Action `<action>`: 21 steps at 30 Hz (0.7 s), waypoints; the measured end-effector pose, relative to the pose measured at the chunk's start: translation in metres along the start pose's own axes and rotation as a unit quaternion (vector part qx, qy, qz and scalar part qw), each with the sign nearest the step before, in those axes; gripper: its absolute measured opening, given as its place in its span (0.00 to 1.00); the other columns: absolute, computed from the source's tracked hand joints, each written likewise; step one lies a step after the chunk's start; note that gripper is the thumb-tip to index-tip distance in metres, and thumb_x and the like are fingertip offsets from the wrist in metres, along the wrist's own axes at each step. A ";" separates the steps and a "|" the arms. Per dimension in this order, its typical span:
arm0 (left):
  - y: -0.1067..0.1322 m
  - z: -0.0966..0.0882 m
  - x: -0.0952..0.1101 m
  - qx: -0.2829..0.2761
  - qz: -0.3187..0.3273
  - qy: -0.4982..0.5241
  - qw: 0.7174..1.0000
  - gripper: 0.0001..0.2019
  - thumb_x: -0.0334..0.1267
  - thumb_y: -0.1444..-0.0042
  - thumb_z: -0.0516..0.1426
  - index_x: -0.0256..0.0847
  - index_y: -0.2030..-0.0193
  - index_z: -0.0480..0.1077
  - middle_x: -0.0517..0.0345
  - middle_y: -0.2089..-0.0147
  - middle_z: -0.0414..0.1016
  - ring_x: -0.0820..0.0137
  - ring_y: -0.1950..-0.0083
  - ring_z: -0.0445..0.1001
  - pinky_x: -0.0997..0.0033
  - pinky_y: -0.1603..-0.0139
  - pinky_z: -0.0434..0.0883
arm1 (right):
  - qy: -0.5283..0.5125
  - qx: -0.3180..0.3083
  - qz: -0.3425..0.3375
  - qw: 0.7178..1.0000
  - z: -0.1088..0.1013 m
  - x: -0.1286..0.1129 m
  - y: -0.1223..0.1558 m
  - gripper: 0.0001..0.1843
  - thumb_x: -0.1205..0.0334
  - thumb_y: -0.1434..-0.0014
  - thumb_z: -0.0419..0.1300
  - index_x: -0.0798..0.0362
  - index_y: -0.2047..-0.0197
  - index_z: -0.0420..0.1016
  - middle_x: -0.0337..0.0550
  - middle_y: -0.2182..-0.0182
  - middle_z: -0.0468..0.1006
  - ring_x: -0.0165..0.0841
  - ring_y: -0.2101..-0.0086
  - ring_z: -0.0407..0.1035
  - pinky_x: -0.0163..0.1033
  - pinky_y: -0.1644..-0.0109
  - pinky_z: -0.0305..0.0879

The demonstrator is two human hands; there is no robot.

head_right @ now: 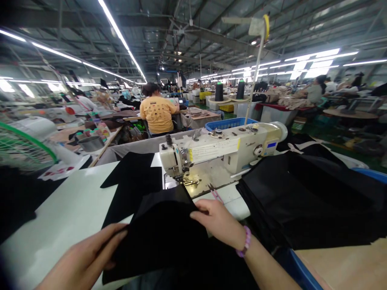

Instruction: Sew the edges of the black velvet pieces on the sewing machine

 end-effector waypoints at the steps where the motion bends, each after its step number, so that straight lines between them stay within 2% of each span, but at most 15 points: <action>1: -0.018 0.003 -0.005 -0.020 -0.027 -0.068 0.997 0.16 0.49 0.39 0.49 0.49 0.55 0.75 0.53 0.61 0.82 0.55 0.63 0.81 0.64 0.64 0.75 | 0.016 0.015 0.000 1.000 0.008 0.006 -0.015 0.16 0.63 0.37 0.60 0.53 0.77 0.67 0.31 0.80 0.65 0.29 0.76 0.62 0.32 0.73 0.55; 4: -0.063 0.015 -0.019 -0.049 -0.100 -0.223 0.968 0.16 0.42 0.36 0.44 0.41 0.59 0.72 0.41 0.60 0.80 0.45 0.56 0.80 0.52 0.60 0.73 | 0.057 0.063 0.010 0.996 0.027 0.022 -0.055 0.15 0.66 0.38 0.61 0.53 0.76 0.66 0.34 0.76 0.67 0.32 0.70 0.65 0.35 0.65 0.59; 6: -0.083 0.026 -0.027 -0.050 -0.108 -0.236 0.964 0.14 0.39 0.36 0.45 0.39 0.61 0.70 0.38 0.58 0.77 0.44 0.54 0.78 0.50 0.58 0.73 | 0.086 0.093 0.023 0.992 0.037 0.029 -0.074 0.11 0.68 0.40 0.63 0.53 0.74 0.70 0.41 0.68 0.73 0.37 0.62 0.68 0.38 0.57 0.62; 9: -0.098 0.040 -0.042 -0.027 -0.096 -0.192 0.976 0.08 0.38 0.39 0.50 0.38 0.59 0.68 0.40 0.53 0.73 0.51 0.51 0.76 0.55 0.51 0.72 | 0.114 0.113 0.044 0.986 0.047 0.037 -0.090 0.04 0.70 0.44 0.66 0.54 0.69 0.76 0.50 0.59 0.75 0.44 0.54 0.68 0.44 0.48 0.62; 12: -0.102 0.046 -0.055 -0.007 -0.087 -0.134 0.987 0.04 0.38 0.42 0.53 0.41 0.62 0.66 0.48 0.59 0.72 0.56 0.55 0.75 0.58 0.50 0.71 | 0.115 0.116 0.053 0.985 0.051 0.041 -0.097 0.04 0.70 0.46 0.67 0.53 0.68 0.77 0.49 0.58 0.76 0.45 0.53 0.69 0.46 0.47 0.63; 14: -0.101 0.047 -0.055 0.009 -0.074 -0.091 0.993 0.01 0.34 0.45 0.53 0.43 0.66 0.64 0.52 0.64 0.71 0.57 0.58 0.74 0.57 0.52 0.71 | 0.103 0.118 0.053 0.986 0.051 0.043 -0.099 0.05 0.70 0.48 0.67 0.52 0.70 0.76 0.48 0.61 0.76 0.45 0.54 0.69 0.47 0.46 0.63; 16: -0.098 0.045 -0.050 0.038 -0.055 -0.041 0.997 0.04 0.31 0.47 0.51 0.44 0.69 0.62 0.53 0.66 0.70 0.59 0.60 0.73 0.58 0.53 0.71 | 0.076 0.120 0.045 0.989 0.050 0.045 -0.099 0.07 0.72 0.50 0.66 0.52 0.72 0.75 0.46 0.64 0.77 0.44 0.56 0.70 0.48 0.46 0.63; 19: -0.084 0.032 -0.041 0.106 -0.037 0.028 0.993 0.04 0.35 0.43 0.50 0.44 0.66 0.64 0.52 0.62 0.71 0.60 0.57 0.73 0.58 0.51 0.72 | 0.004 0.131 0.024 0.991 0.044 0.044 -0.090 0.04 0.70 0.47 0.63 0.52 0.70 0.73 0.45 0.65 0.77 0.41 0.59 0.72 0.46 0.48 0.66; 20: -0.078 0.027 -0.038 0.125 -0.039 0.056 0.990 0.06 0.39 0.41 0.50 0.43 0.63 0.66 0.52 0.61 0.72 0.60 0.57 0.74 0.59 0.51 0.72 | -0.027 0.136 0.017 0.990 0.041 0.044 -0.084 0.02 0.67 0.45 0.62 0.52 0.67 0.73 0.45 0.64 0.78 0.41 0.59 0.73 0.45 0.49 0.67; 21: -0.071 0.022 -0.037 0.133 -0.049 0.106 0.984 0.08 0.42 0.41 0.51 0.43 0.59 0.68 0.53 0.60 0.74 0.61 0.57 0.75 0.60 0.52 0.73 | -0.059 0.139 0.012 0.988 0.037 0.043 -0.077 0.03 0.64 0.44 0.61 0.52 0.64 0.73 0.46 0.62 0.78 0.40 0.59 0.73 0.45 0.50 0.68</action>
Point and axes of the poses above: each hand's wrist, its own y-axis away from the middle knuckle, its own z-axis out of the palm, x = y × z, the point moved 8 cm from there along -y, towards the middle knuckle
